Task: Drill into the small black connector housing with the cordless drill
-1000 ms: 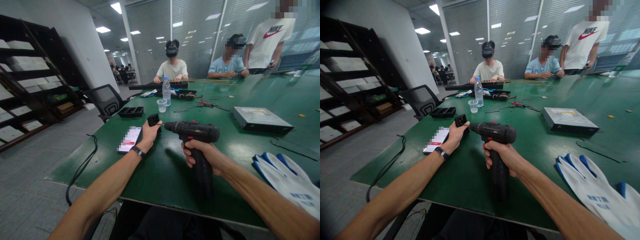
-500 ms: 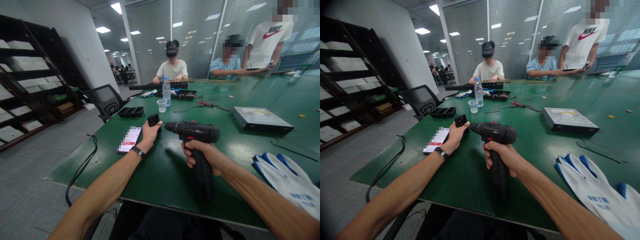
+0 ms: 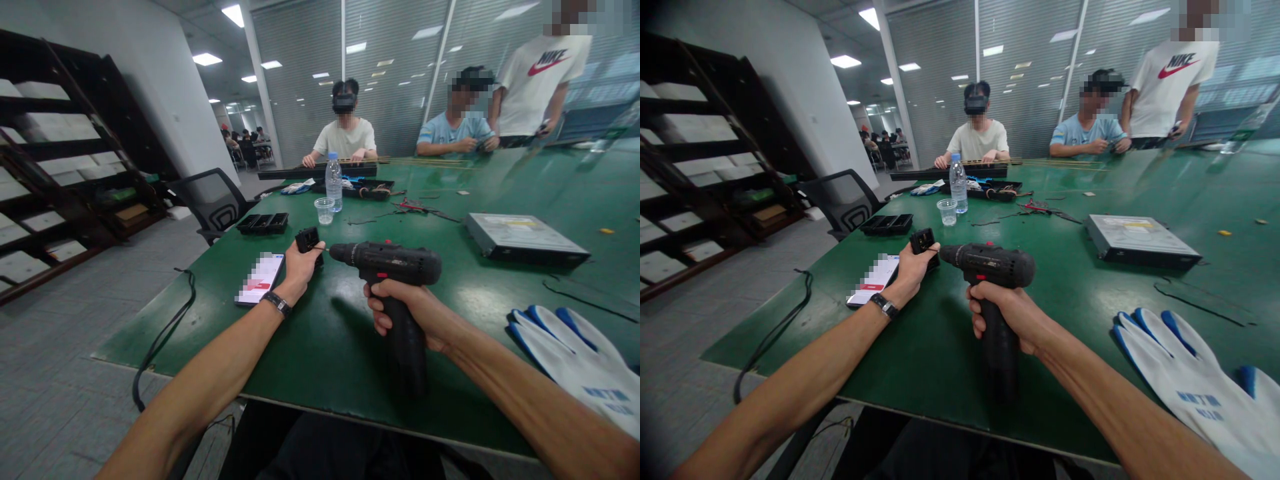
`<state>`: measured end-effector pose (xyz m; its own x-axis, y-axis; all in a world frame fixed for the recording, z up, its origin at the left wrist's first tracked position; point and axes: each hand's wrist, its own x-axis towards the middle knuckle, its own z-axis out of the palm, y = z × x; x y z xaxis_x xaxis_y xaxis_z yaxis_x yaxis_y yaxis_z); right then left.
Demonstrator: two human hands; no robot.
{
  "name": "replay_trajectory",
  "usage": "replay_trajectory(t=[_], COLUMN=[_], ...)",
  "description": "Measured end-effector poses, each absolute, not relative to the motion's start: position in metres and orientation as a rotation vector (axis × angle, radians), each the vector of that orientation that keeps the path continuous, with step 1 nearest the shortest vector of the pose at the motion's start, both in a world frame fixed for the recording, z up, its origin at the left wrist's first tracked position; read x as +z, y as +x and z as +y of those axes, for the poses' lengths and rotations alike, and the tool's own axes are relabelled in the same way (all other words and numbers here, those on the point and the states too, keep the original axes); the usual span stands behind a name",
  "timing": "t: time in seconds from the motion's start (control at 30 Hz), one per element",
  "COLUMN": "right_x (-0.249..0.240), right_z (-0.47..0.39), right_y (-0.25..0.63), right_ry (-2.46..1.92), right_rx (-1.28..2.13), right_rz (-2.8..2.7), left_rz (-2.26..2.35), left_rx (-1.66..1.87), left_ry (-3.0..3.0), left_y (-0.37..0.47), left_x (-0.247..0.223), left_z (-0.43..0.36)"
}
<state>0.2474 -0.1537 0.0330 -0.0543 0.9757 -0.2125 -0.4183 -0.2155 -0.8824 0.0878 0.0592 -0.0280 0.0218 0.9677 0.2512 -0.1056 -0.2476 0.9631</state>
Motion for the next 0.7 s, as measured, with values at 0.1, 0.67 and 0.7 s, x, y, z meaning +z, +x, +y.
replay_trajectory(t=[0.1,0.67,0.7], right_x=[0.033,0.0323,0.0326], right_z=[-0.1533,-0.1537,-0.154], right_y=[0.2474,0.248,0.248], right_ry=[-1.023,-1.012,-1.012], right_rx=[1.548,1.548,1.546], right_rz=[-0.769,-0.771,-0.775], left_rz=[0.983,0.982,0.979], left_rx=[1.412,1.403,1.406], left_ry=[1.328,1.323,1.321], left_y=[0.0875,0.0869,0.0869], left_x=[-0.0279,-0.0277,-0.0282], left_z=[0.0591,0.0588,0.0592])
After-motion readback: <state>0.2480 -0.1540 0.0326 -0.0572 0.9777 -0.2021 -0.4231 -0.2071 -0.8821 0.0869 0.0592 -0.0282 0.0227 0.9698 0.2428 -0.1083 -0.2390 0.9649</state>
